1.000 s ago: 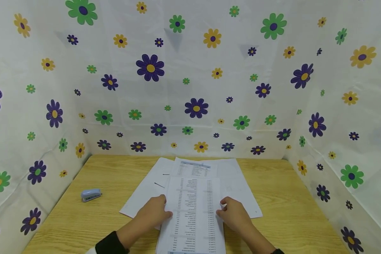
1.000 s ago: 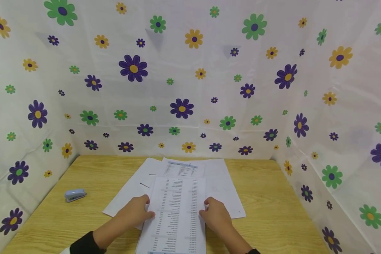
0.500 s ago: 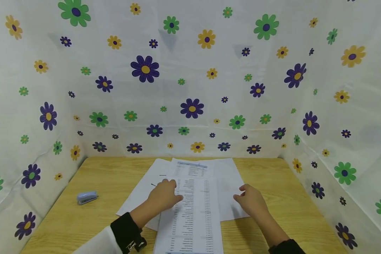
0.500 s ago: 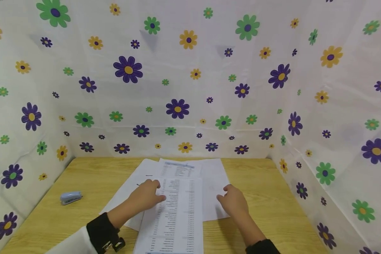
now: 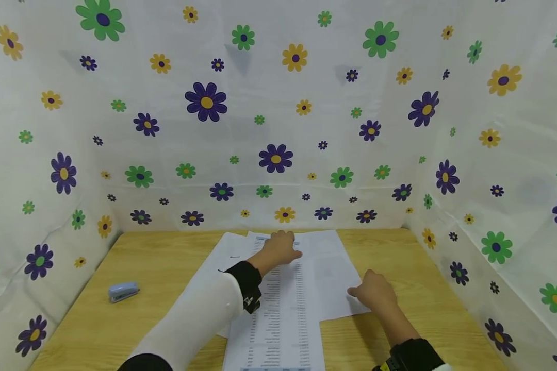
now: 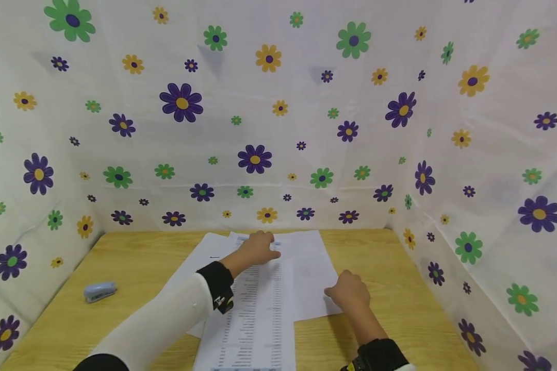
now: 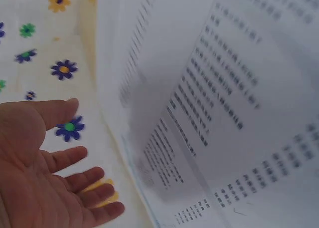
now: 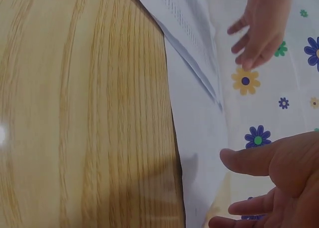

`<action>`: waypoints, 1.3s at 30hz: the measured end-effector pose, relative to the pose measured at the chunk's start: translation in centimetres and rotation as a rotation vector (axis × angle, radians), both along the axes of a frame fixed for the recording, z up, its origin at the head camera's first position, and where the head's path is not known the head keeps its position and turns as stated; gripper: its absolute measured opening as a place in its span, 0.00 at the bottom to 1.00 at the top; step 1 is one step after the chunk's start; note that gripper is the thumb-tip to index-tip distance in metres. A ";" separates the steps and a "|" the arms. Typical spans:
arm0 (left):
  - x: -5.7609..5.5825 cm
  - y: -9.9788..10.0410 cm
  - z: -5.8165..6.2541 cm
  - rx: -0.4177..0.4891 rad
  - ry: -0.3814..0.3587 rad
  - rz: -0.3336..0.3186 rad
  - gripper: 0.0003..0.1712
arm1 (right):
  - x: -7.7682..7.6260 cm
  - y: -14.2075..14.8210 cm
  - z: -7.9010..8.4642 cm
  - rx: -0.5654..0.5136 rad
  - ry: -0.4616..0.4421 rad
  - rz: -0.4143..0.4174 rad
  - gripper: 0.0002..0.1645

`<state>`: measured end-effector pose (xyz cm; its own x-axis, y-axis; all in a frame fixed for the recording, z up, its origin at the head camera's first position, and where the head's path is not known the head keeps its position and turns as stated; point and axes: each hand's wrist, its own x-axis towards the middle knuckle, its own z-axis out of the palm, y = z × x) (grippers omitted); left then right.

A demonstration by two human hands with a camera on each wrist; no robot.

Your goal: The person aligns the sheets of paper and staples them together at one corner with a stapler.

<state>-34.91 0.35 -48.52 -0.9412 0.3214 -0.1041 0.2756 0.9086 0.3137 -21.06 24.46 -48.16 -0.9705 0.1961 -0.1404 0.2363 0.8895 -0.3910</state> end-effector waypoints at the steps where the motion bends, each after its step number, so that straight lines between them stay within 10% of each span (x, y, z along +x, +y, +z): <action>1: -0.7 0.3 -0.3 -0.010 0.001 -0.003 0.35 | 0.0 -0.2 -0.1 0.005 -0.006 -0.003 0.41; 19: -5.7 1.0 -3.2 -0.174 -0.032 -0.026 0.45 | -2.1 -1.2 -2.0 0.077 -0.078 -0.137 0.47; 39: -4.8 2.3 -1.6 -0.110 -0.069 -0.019 0.54 | -3.7 0.8 -3.2 -0.300 0.127 -0.091 0.22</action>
